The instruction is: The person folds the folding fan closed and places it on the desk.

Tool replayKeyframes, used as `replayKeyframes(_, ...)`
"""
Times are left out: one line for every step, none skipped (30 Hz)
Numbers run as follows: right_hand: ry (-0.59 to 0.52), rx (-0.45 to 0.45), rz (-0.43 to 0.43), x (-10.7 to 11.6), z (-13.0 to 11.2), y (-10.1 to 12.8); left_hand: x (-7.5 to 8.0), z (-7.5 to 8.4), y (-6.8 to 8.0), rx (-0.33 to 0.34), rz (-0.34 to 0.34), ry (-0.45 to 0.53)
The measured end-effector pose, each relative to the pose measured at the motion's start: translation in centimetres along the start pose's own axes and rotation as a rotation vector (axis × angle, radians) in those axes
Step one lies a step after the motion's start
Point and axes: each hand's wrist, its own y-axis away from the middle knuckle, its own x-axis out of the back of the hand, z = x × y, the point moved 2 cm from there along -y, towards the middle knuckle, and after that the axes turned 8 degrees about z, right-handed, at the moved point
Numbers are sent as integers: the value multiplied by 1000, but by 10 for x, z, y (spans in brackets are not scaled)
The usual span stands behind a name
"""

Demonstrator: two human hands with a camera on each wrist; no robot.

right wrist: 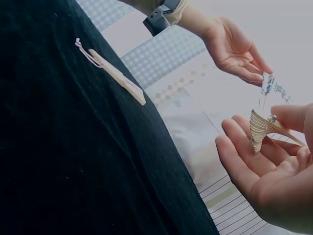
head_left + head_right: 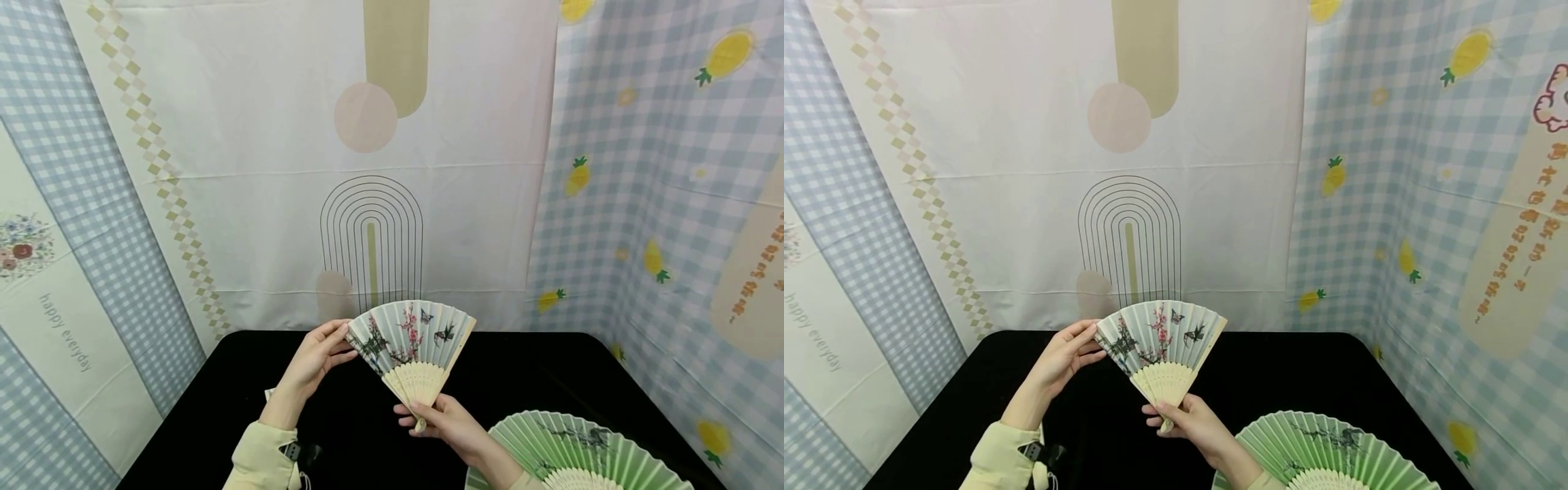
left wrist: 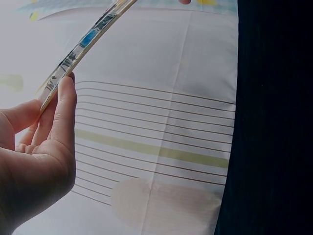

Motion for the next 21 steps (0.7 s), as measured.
replayKeyframes(3,0,0,0,0,0,0,0,0,0,1,-2)
replayKeyframes(7,2,-1,0,0,0,-1,0,0,-1,1,-7)
replayKeyframes(12,5,0,-1,1,0,-1,0,0,-1,6,-6)
replayKeyframes(18,10,2,-1,1,0,-1,0,0,-1,11,-7)
replayKeyframes(27,16,5,-2,1,0,-2,0,1,-2,16,-9)
replayKeyframes(36,19,8,-2,1,0,-2,0,1,-2,22,-10)
replayKeyframes(44,24,12,-3,1,1,-2,0,1,-1,24,-12)
replayKeyframes(54,28,15,-3,1,1,-2,0,1,-2,27,-11)
replayKeyframes(62,32,16,-3,1,1,-2,0,1,-2,25,-11)
replayKeyframes(69,36,17,-4,1,2,-2,-1,1,-3,24,-13)
replayKeyframes(77,38,16,-4,1,2,-2,-1,1,-4,21,-15)
replayKeyframes(85,40,13,-4,1,2,-2,-1,1,-5,16,-20)
replayKeyframes(90,41,10,-4,1,2,-2,-1,1,-5,13,-23)
replayKeyframes(96,41,7,-5,1,2,-2,-1,1,-4,9,-27)
replayKeyframes(103,43,3,-5,1,3,-2,-1,1,-3,6,-32)
replayKeyframes(108,42,0,-5,1,3,-1,-1,1,-1,4,-36)
replayKeyframes(113,43,-3,-5,1,3,-1,-1,1,1,1,-41)
replayKeyframes(117,43,-5,-5,1,3,-1,-1,1,2,-2,-44)
replayKeyframes(118,41,-6,-5,1,2,-1,-1,1,4,-3,-45)
replayKeyframes(121,42,-5,-5,0,2,-1,-1,1,4,-6,-48)
replayKeyframes(125,44,-5,-5,0,2,-1,-1,0,4,-9,-48)
